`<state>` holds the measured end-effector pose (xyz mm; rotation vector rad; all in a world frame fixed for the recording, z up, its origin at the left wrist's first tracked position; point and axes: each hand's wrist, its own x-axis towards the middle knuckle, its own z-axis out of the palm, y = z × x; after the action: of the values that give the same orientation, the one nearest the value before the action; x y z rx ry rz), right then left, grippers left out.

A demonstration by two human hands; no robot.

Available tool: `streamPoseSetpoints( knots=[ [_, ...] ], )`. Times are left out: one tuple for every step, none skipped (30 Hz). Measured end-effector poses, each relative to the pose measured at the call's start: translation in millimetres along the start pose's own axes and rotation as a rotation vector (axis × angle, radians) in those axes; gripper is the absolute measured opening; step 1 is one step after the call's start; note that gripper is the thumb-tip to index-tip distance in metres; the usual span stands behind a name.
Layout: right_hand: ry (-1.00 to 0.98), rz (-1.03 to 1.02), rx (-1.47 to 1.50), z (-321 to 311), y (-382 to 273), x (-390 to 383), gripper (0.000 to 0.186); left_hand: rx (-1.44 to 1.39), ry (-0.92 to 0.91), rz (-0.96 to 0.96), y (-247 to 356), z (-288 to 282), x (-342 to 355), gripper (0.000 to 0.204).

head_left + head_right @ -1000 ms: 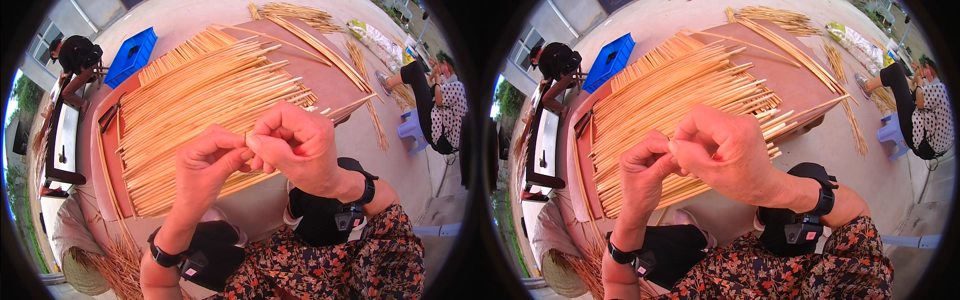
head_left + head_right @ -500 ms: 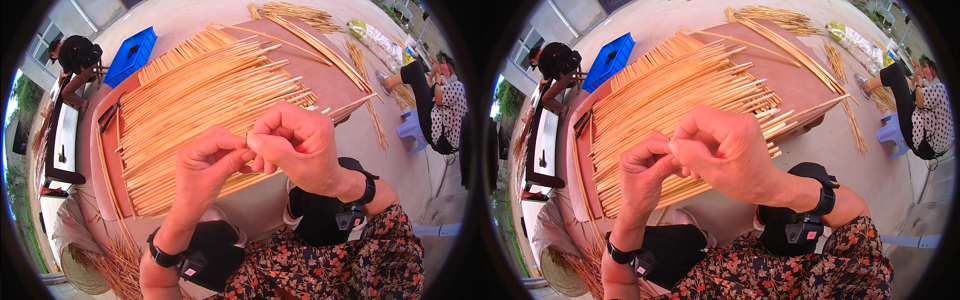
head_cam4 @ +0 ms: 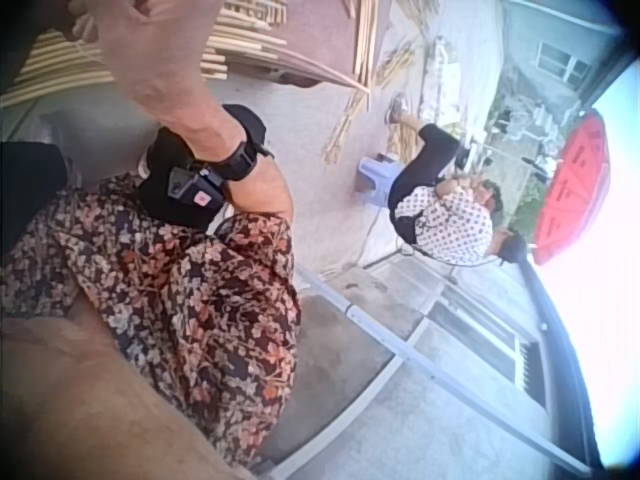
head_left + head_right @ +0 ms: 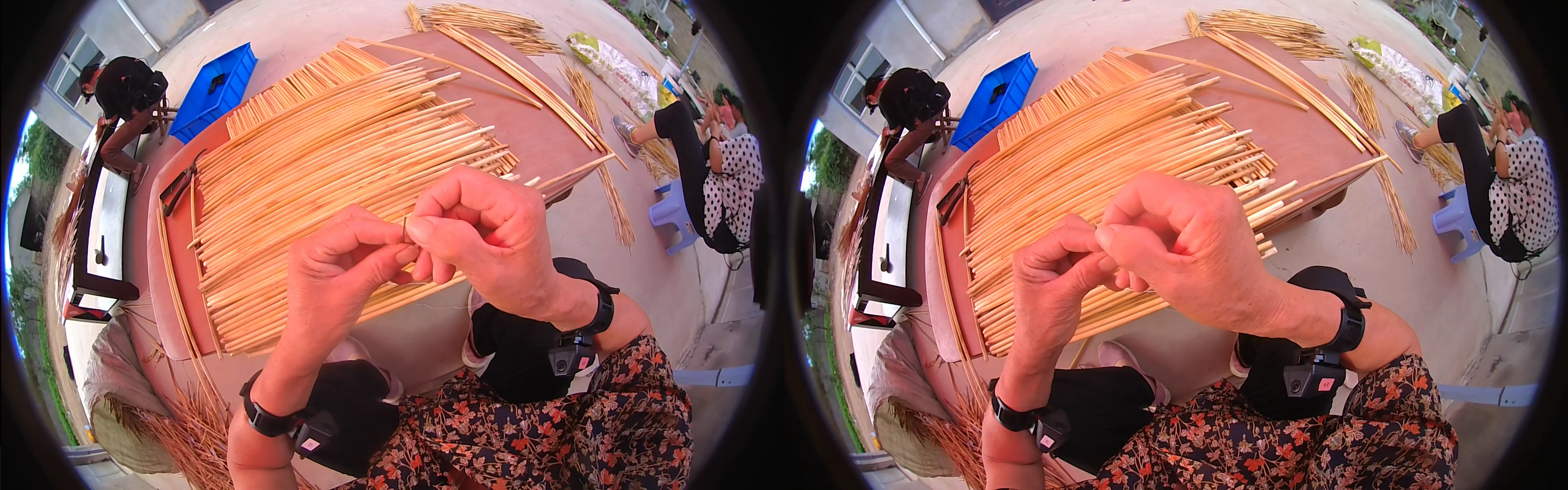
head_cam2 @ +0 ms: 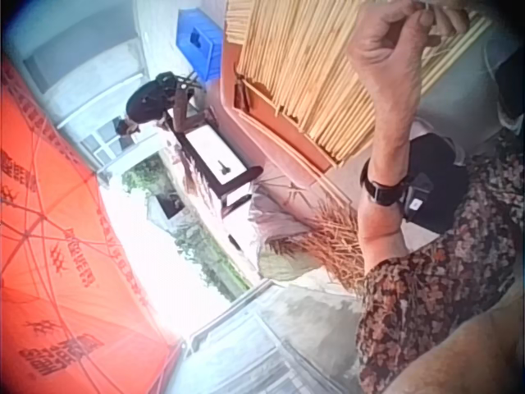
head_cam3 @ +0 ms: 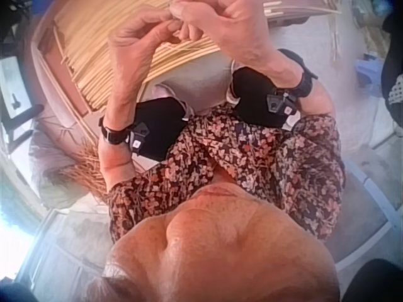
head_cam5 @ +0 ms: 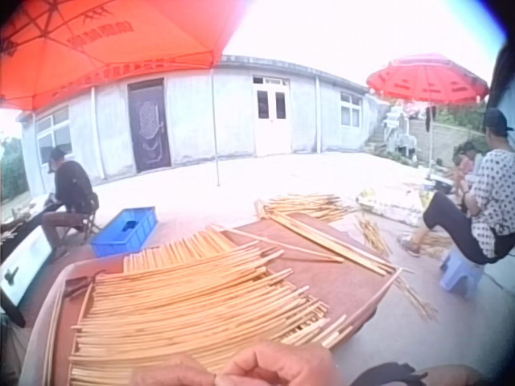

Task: The person binds multiple bamboo sticks together with white thread by hand and uses shears to trim the ends of the sticks to create a uniform edge.

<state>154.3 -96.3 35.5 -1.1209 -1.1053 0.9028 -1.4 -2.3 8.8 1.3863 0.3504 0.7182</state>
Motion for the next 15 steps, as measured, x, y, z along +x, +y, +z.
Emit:
streamPoseSetpoints(
  knots=[
    [-0.026, 0.004, -0.022, -0.8, -0.3, 0.0, 0.007, -0.002, 0.000, 0.000, 0.1, 0.0, -0.1, 0.013],
    [-0.026, 0.003, -0.022, 0.0, -0.1, 0.0, 0.007, -0.002, 0.000, 0.000, 0.0, 0.0, 0.0, 0.013],
    [0.000, 0.003, 0.004, 1.5, 0.5, 0.0, 0.006, -0.001, -0.004, 0.006, -0.3, -0.1, 0.1, 0.013],
    [0.025, 0.002, 0.031, 2.4, 0.7, -0.1, 0.006, 0.001, -0.008, 0.011, -0.4, -0.1, 0.2, 0.013],
    [0.024, 0.003, 0.032, 2.5, 1.2, 0.2, 0.006, 0.001, -0.007, 0.011, -0.4, -0.6, 0.0, 0.013],
    [0.022, 0.005, 0.041, 2.6, 1.6, 0.4, 0.006, 0.008, -0.010, 0.015, -0.4, -1.1, -0.1, 0.013],
    [0.020, 0.007, 0.050, 2.6, 2.1, 0.6, 0.006, 0.016, -0.013, 0.018, -0.4, -1.5, -0.3, 0.013],
    [0.019, 0.006, 0.050, 2.4, 2.2, 0.5, 0.006, 0.015, -0.013, 0.019, -0.4, -1.6, -0.3, 0.013],
    [0.017, 0.000, 0.057, 2.2, 2.5, 0.5, 0.006, 0.012, -0.008, 0.015, -0.7, -1.8, -0.5, 0.013],
    [0.015, -0.006, 0.065, 1.9, 2.7, 0.4, 0.007, 0.009, -0.003, 0.011, -0.9, -2.0, -0.6, 0.013],
    [0.014, -0.006, 0.064, 1.8, 2.3, 0.2, 0.007, 0.009, -0.003, 0.012, -1.0, -2.1, -0.6, 0.013],
    [0.011, -0.011, 0.060, 1.8, 1.9, -0.1, 0.007, -0.009, -0.003, 0.005, -1.2, -2.2, -0.6, 0.013],
    [0.008, -0.016, 0.056, 1.7, 1.4, -0.3, 0.007, -0.026, -0.002, -0.001, -1.4, -2.4, -0.6, 0.013],
    [0.008, -0.016, 0.056, 1.6, 0.9, -0.5, 0.007, -0.027, -0.002, -0.001, -1.5, -2.6, -0.4, 0.013],
    [0.002, -0.023, 0.050, 1.5, 0.3, -0.7, 0.007, -0.035, -0.003, -0.001, -1.8, -2.8, -0.2, 0.013]
  ],
)
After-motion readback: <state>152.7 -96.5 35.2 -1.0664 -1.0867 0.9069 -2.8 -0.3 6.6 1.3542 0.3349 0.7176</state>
